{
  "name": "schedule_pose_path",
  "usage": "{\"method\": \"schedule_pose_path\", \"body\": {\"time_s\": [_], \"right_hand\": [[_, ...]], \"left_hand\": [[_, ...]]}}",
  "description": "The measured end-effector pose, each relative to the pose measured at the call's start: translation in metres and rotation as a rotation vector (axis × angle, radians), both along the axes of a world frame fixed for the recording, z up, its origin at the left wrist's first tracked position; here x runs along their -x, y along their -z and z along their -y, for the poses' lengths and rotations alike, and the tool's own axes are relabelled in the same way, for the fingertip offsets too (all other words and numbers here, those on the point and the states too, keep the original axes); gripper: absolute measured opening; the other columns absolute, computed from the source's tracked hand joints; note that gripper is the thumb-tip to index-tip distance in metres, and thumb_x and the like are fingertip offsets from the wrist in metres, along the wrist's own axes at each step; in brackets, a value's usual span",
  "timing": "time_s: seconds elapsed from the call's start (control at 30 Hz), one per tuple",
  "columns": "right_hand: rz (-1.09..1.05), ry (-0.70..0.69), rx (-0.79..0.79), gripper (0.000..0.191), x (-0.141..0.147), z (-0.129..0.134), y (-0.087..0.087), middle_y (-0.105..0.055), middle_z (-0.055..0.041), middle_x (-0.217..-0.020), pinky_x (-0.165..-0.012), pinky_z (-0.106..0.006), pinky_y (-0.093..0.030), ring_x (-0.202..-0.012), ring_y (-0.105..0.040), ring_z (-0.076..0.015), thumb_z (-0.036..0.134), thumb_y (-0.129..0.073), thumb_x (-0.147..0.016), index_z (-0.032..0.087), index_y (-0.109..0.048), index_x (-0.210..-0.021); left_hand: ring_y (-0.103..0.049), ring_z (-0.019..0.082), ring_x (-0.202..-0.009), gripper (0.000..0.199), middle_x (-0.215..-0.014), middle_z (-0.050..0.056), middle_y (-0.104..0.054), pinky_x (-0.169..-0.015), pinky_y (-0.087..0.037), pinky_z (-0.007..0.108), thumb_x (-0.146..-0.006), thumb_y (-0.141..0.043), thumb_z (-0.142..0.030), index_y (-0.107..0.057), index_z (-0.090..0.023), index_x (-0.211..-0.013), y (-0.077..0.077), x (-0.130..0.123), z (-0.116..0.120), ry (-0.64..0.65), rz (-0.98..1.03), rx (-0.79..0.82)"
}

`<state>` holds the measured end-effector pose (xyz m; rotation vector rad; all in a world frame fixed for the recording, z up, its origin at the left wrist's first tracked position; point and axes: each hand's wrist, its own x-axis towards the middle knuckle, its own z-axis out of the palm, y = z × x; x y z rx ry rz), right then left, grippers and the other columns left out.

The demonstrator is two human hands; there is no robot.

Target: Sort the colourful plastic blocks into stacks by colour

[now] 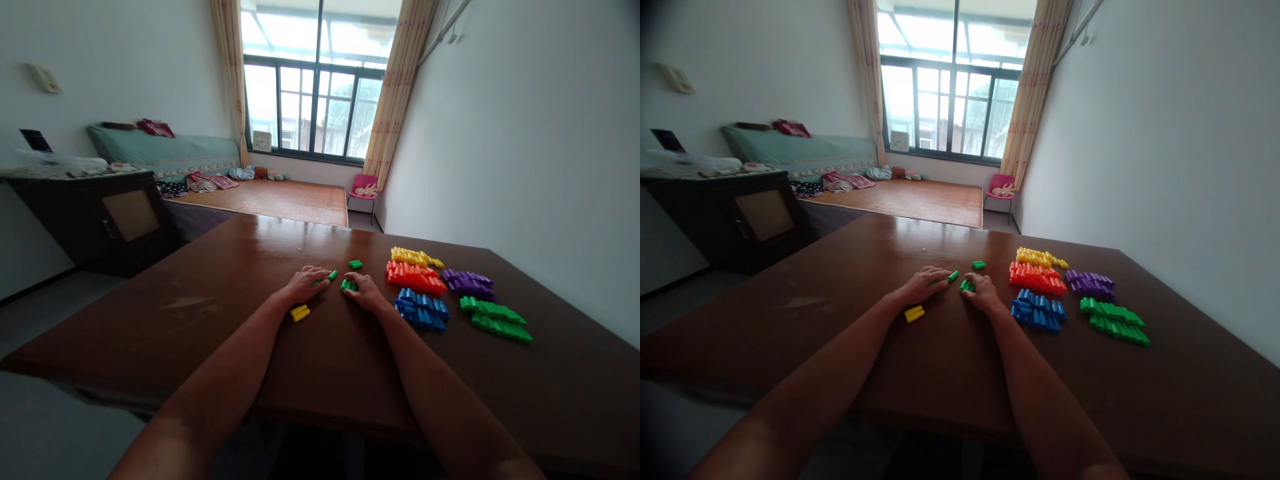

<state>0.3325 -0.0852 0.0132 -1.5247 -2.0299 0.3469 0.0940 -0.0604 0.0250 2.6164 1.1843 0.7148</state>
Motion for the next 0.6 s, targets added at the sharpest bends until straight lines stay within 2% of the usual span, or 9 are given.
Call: {"method": "schedule_pose_path", "body": {"time_s": [0.1, 0.27, 0.37, 0.47, 0.53, 0.6], "right_hand": [[0.044, 0.032, -0.008, 0.044, 0.005, 0.001, 0.001, -0.067, -0.0065, -0.114, -0.094, -0.043, -0.047, -0.111, -0.055, -0.0268, 0.032, -0.067, -0.075, 0.025, -0.061, -0.118], [0.081, 0.059, -0.052, 0.049, 0.011, -0.002, 0.004, -0.062, -0.0066, -0.125, -0.096, -0.043, -0.045, -0.114, -0.053, -0.0270, 0.037, -0.068, -0.076, 0.027, -0.059, -0.123], [0.110, 0.063, -0.055, 0.045, 0.015, -0.005, 0.003, -0.063, -0.0085, -0.123, -0.095, -0.043, -0.044, -0.114, -0.053, -0.0281, 0.038, -0.067, -0.078, 0.025, -0.061, -0.121], [0.114, 0.017, -0.067, 0.035, 0.018, -0.007, -0.001, -0.067, -0.0078, -0.115, -0.094, -0.040, -0.044, -0.108, -0.056, -0.0256, 0.030, -0.067, -0.078, 0.023, -0.066, -0.112], [0.109, -0.037, -0.081, 0.032, 0.020, -0.007, -0.002, -0.069, -0.0072, -0.112, -0.095, -0.039, -0.044, -0.103, -0.058, -0.0236, 0.027, -0.068, -0.077, 0.022, -0.068, -0.109], [0.107, -0.100, -0.091, 0.029, 0.020, -0.006, -0.004, -0.069, -0.0075, -0.110, -0.096, -0.039, -0.042, -0.101, -0.059, -0.0227, 0.026, -0.069, -0.077, 0.021, -0.069, -0.106]], "left_hand": [[-0.048, 0.021, -0.123, 0.037, -0.129, -0.002, -0.062, -0.102, -0.036, 0.034, -0.094, -0.043, -0.048, -0.062, -0.036, -0.124, -0.006, -0.007, 0.008, 0.063, -0.086, 0.036], [-0.051, 0.022, -0.117, 0.033, -0.120, -0.001, -0.067, -0.101, -0.036, 0.034, -0.093, -0.045, -0.048, -0.068, -0.035, -0.115, -0.012, -0.010, 0.017, 0.123, -0.113, -0.008], [-0.052, 0.021, -0.116, 0.034, -0.120, 0.000, -0.066, -0.101, -0.037, 0.034, -0.094, -0.045, -0.047, -0.067, -0.034, -0.116, -0.009, -0.009, 0.015, 0.072, -0.100, -0.033], [-0.048, 0.022, -0.123, 0.040, -0.133, 0.000, -0.059, -0.101, -0.039, 0.036, -0.094, -0.043, -0.046, -0.057, -0.033, -0.129, -0.006, -0.009, 0.010, -0.031, -0.086, -0.032], [-0.044, 0.024, -0.127, 0.042, -0.140, 0.000, -0.053, -0.101, -0.040, 0.039, -0.095, -0.043, -0.045, -0.052, -0.034, -0.134, -0.005, -0.010, 0.008, -0.037, -0.107, -0.034], [-0.046, 0.024, -0.125, 0.039, -0.139, 0.000, -0.054, -0.101, -0.040, 0.040, -0.095, -0.044, -0.040, -0.055, -0.034, -0.131, -0.006, -0.012, 0.008, -0.003, -0.136, -0.043]]}}
